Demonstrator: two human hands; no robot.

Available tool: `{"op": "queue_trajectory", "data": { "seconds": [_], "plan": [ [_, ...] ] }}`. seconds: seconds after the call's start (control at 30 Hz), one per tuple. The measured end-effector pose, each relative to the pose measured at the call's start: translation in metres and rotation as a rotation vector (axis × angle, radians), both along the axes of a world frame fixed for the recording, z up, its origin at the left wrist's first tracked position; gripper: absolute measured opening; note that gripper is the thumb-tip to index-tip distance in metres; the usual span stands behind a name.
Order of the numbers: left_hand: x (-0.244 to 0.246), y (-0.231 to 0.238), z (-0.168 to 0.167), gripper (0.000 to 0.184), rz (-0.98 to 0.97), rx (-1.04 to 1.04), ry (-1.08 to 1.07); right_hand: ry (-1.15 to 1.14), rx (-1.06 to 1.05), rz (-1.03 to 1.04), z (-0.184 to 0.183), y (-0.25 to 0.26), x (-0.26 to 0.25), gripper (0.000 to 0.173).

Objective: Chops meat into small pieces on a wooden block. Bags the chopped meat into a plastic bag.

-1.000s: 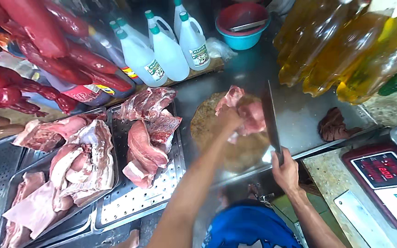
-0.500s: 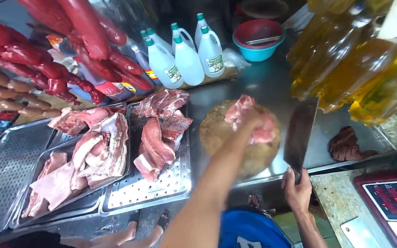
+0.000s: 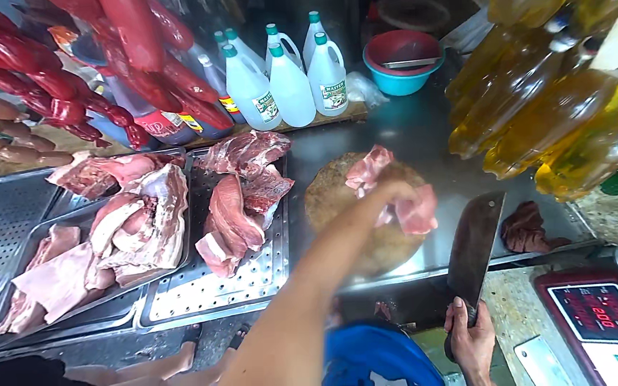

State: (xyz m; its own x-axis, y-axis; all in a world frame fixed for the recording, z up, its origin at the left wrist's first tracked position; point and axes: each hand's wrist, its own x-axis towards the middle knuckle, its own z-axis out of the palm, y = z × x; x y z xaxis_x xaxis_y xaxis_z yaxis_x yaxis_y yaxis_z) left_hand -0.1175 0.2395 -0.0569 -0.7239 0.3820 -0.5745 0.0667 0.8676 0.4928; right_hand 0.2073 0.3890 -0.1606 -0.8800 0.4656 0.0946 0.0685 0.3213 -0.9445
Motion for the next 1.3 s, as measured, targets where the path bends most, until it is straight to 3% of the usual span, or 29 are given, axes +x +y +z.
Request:
{"op": "queue_trajectory", "data": {
  "seconds": [0.13,0.27,0.37,0.47,0.53,0.63,0.73,0.83,1.0,1.07,1.17,1.23,1.3],
  "plan": [
    [0.015,-0.038,0.017,0.041,0.088,0.429,0.03,-0.071,0.067,0.062,0.009,0.012,0.017,0.039],
    [0.047,-0.146,0.076,0.044,0.436,0.726,0.144,-0.181,0.129,0.264,0.028,0.014,0.019,0.038],
    [0.073,-0.227,0.099,0.048,0.673,0.769,0.3,-0.264,0.265,0.496,0.047,-0.006,-0.008,0.04],
    [0.1,-0.266,0.096,0.049,0.777,0.634,0.323,-0.468,0.351,0.757,0.063,-0.037,-0.06,0.042],
    [0.113,-0.258,0.074,0.044,0.759,0.565,0.281,-0.538,0.407,0.823,0.065,-0.051,-0.091,0.044],
    [0.112,-0.223,0.018,0.046,0.743,0.651,0.142,-0.479,0.504,0.72,0.064,-0.058,-0.115,0.044],
    [0.107,-0.197,-0.02,0.052,0.777,0.515,0.262,-0.418,0.562,0.626,0.066,-0.057,-0.12,0.042],
    [0.123,-0.202,-0.04,0.056,0.9,0.376,0.363,-0.307,0.554,0.587,0.06,-0.054,-0.108,0.043],
    [0.133,-0.173,-0.056,0.059,0.978,0.507,0.233,-0.029,0.437,0.574,0.062,-0.07,-0.098,0.044],
    [0.124,-0.171,-0.054,0.056,0.969,0.52,0.239,0.166,0.384,0.568,0.092,-0.082,-0.103,0.042],
    [0.129,-0.185,-0.049,0.056,0.973,0.512,0.267,0.568,0.231,0.536,0.174,-0.101,-0.118,0.039],
    [0.144,-0.198,-0.053,0.054,1.055,0.537,0.313,0.785,0.019,0.544,0.228,-0.108,-0.129,0.028],
    [0.158,-0.205,-0.061,0.051,1.186,0.599,0.381,0.865,-0.153,0.589,0.251,-0.11,-0.136,0.031]
  ]
}}
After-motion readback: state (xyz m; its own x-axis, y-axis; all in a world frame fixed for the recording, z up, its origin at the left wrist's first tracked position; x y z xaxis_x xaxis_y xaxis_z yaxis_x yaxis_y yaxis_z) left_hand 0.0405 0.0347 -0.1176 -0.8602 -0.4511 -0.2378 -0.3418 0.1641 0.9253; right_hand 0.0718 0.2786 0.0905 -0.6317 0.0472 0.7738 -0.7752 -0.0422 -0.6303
